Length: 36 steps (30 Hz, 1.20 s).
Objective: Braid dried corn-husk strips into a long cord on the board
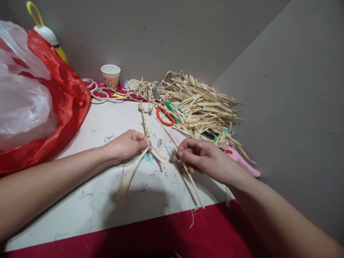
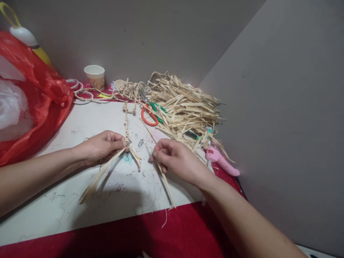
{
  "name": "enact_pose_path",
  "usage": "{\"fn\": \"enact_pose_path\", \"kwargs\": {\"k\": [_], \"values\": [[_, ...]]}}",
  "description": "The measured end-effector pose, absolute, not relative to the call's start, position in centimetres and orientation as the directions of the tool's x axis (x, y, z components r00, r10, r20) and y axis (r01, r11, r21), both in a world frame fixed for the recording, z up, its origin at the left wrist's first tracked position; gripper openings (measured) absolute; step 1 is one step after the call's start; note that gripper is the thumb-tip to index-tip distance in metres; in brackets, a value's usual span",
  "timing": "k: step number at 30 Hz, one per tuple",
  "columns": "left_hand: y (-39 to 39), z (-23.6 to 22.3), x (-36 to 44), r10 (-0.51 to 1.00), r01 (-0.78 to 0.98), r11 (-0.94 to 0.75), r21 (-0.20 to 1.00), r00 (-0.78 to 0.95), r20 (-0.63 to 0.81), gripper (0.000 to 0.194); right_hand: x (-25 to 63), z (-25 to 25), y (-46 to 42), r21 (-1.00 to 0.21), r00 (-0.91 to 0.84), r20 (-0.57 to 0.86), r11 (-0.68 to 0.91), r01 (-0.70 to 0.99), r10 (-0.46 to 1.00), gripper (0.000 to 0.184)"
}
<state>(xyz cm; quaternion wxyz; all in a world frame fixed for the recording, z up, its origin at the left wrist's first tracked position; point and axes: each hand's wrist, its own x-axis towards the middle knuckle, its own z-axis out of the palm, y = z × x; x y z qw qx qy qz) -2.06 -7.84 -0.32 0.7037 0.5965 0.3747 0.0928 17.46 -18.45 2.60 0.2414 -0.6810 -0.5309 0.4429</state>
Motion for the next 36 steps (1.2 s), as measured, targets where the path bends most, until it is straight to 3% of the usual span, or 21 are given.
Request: {"fn": "enact_pose_path", "kwargs": {"k": [3,6,10,17,25,29,36], "values": [[-8.0,-0.4,-2.1,0.601,0.327,0.225,0.918,0.695,-0.395,0.021,16.6,3.0,-18.5,-0.88,0.025,-0.412,-0.405,0.246,0.911,0.024],[-8.1,-0.4,-2.1,0.615,0.313,0.203,0.928,0.696,-0.37,0.024,14.7,2.6,-18.3,-0.89,0.003,-0.425,-0.419,0.18,0.905,0.022],[-8.2,-0.5,-1.9,0.627,0.3,0.188,0.935,0.696,-0.35,0.025,12.8,1.4,-17.7,-0.903,0.074,-0.342,-0.349,0.25,0.937,0.015],[-8.4,-0.8,-1.8,0.648,0.289,0.121,0.95,0.702,-0.296,0.021,12.9,-0.1,-17.6,-0.869,0.174,-0.194,-0.251,0.427,0.966,0.022],[-8.1,-1.0,-1.9,0.657,0.297,0.07,0.952,0.705,-0.268,0.023,12.9,-0.3,-17.6,-0.875,0.138,-0.194,-0.235,0.423,0.971,0.015],[-8.0,-1.3,-1.9,0.649,0.287,0.046,0.957,0.72,-0.247,0.021,12.9,-0.5,-17.0,-0.883,0.143,-0.182,-0.226,0.411,0.973,0.033],[-8.1,-1.4,-2.0,0.655,0.298,0.013,0.954,0.719,-0.234,0.023,13.2,0.0,-15.7,-0.898,0.106,-0.256,-0.277,0.343,0.961,0.023]]}}
